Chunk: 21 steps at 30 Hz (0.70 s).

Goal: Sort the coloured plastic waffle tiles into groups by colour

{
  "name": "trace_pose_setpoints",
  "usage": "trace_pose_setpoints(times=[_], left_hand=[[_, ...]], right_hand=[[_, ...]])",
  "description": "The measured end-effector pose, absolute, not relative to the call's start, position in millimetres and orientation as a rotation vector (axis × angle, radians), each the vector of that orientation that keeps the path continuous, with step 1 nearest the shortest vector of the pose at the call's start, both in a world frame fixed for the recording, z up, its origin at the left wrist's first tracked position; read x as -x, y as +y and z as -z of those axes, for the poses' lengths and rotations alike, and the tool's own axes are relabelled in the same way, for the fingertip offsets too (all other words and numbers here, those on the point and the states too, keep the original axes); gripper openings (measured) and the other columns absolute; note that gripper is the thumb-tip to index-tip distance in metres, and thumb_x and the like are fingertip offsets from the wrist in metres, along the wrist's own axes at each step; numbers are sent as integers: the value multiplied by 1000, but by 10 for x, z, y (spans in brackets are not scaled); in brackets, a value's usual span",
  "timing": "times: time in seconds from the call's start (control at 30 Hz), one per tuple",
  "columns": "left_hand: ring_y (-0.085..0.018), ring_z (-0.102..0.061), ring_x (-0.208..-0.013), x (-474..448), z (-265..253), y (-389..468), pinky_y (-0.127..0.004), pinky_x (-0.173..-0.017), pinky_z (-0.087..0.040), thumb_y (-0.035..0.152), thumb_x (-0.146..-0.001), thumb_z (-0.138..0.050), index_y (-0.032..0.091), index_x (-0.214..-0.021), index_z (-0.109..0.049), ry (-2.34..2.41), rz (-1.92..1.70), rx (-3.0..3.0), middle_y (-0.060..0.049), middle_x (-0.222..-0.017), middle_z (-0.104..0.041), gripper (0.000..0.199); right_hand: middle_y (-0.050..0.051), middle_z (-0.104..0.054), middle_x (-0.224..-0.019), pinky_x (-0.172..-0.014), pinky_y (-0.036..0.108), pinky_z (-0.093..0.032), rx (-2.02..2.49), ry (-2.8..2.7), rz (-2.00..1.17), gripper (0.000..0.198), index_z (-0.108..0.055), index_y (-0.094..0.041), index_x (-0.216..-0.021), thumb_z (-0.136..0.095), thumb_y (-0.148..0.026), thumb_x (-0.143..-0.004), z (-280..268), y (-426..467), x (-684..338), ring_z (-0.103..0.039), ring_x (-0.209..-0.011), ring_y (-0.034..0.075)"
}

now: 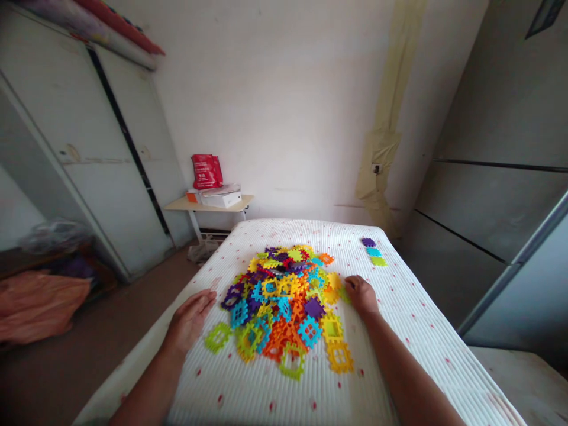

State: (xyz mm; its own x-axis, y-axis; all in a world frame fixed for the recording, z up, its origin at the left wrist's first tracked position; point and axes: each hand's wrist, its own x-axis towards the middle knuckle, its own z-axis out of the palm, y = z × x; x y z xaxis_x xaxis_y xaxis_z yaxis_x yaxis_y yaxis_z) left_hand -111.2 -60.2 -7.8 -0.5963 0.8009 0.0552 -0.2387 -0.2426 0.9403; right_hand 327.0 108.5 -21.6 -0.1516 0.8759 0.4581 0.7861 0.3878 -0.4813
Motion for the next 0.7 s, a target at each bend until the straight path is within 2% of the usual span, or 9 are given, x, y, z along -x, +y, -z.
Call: trace_pose_setpoints(times=[0.17,0.27,0.4,0.47,0.53,0.7], left_hand=[[-26,-65,-93,1024,114,-980,-43,-90,-47,44,-64,-70,17,-90,-69,1561,-1729,-935,-9,-91,-72,38],[-29,-58,-110,916,92,-1103,-46,-99,-40,43,-63,-71,19,-99,-69,1616,-1610,-1112,-9,-106,-69,43],[-31,-39,-130,766,123,-1125,-47,-110,-25,46,-55,-76,27,-122,-59,1753,-1362,-1641,-7,-137,-50,72],[-35,-37,-131,718,171,-1102,-52,-107,-28,51,-55,-74,28,-132,-49,1902,-1056,-2011,-9,-144,-42,84],[-37,-37,-130,685,217,-1075,-55,-104,-31,55,-58,-70,29,-137,-41,2017,-805,-2207,-12,-146,-37,88],[-36,-36,-131,613,251,-1020,-54,-102,-33,65,-67,-58,26,-140,-37,2138,-674,-2298,-16,-148,-32,85]], right_hand=[[7,-70,-85,-76,29,-46,1416,-1944,-204,31,-69,-19,-79,-42,-34,-76,248,1107,-3291,-64,-81,21],[7,-69,-86,-76,29,-47,1418,-1937,-203,32,-69,-19,-80,-42,-35,-76,261,1116,-3296,-64,-81,21],[7,-70,-87,-75,28,-46,1447,-1948,-199,31,-70,-19,-80,-42,-33,-77,242,1104,-3287,-64,-82,20],[7,-70,-88,-75,28,-46,1454,-1968,-194,31,-70,-19,-81,-42,-32,-77,230,1098,-3279,-64,-83,20],[7,-70,-88,-74,27,-46,1459,-1989,-184,31,-70,-19,-81,-42,-32,-78,223,1096,-3273,-64,-82,20],[8,-69,-88,-73,26,-45,1459,-2023,-152,31,-70,-17,-81,-42,-32,-78,225,1102,-3271,-63,-82,19]])
